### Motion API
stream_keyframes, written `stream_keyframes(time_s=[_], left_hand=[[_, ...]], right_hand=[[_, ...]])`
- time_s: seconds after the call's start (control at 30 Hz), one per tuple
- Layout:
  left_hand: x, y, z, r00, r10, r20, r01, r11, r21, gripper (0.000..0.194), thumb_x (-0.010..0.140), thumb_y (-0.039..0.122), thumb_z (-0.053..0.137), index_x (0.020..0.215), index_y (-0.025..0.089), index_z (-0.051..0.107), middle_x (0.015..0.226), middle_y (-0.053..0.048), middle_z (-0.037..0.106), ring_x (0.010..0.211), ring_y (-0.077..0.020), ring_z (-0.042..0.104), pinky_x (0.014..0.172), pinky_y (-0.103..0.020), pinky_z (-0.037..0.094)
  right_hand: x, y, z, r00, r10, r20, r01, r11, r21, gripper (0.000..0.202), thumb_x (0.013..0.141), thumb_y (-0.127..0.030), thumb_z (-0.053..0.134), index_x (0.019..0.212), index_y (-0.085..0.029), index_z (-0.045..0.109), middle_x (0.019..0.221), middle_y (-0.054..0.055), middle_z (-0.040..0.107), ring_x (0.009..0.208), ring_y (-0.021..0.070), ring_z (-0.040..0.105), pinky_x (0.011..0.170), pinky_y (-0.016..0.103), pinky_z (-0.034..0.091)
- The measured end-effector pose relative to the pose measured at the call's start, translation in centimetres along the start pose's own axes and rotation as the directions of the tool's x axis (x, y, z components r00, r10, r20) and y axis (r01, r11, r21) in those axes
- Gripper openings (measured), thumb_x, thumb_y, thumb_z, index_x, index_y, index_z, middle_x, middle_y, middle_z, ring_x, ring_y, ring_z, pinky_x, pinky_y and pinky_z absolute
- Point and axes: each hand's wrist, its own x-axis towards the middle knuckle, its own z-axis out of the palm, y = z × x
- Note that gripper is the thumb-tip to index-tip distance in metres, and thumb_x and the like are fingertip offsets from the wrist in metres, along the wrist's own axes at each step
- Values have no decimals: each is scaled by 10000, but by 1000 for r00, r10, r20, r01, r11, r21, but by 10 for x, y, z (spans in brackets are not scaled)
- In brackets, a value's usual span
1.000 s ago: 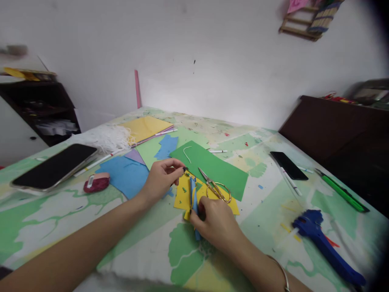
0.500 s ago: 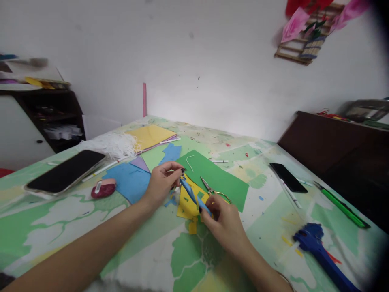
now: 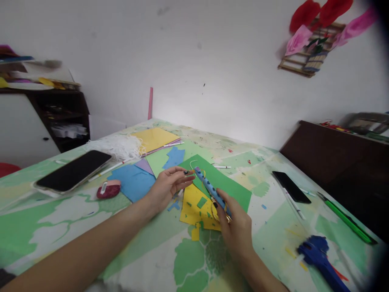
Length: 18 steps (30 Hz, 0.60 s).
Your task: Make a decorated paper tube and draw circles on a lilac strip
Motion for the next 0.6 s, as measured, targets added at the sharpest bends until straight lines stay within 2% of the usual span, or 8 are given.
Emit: stream_keyframes(time_s=[0.1,0.23,0.4,0.6], left_hand=[[-2,3,2,998,-51,33,54,993,-101,110,711,121,658,768,139,566,933,-130,714,927,-232,678,839,-300,532],[-4,5,3,998,-39,48,44,991,-124,83,724,99,639,760,130,571,996,-129,703,953,-243,671,853,-307,534],[-3,3,0,997,-34,65,43,990,-138,84,725,99,641,772,125,576,993,-140,702,980,-249,660,894,-329,513],[-2,4,1,998,-30,47,35,993,-110,99,712,104,668,779,133,600,855,-70,712,820,-172,686,832,-296,535]], right_hand=[[-2,1,3,997,-25,68,24,1000,20,379,916,-139,383,1260,-229,513,1000,71,643,858,166,627,705,264,515],[-3,3,6,992,-68,105,67,998,18,441,909,-97,349,1292,-242,510,996,80,587,825,157,601,677,264,506],[-3,1,9,984,-122,127,115,991,66,434,890,-95,402,1291,-208,522,1010,98,546,760,142,586,619,244,497],[-4,-3,7,974,-159,159,141,983,117,420,893,-87,364,1217,-231,590,1049,97,559,676,115,581,591,231,500]])
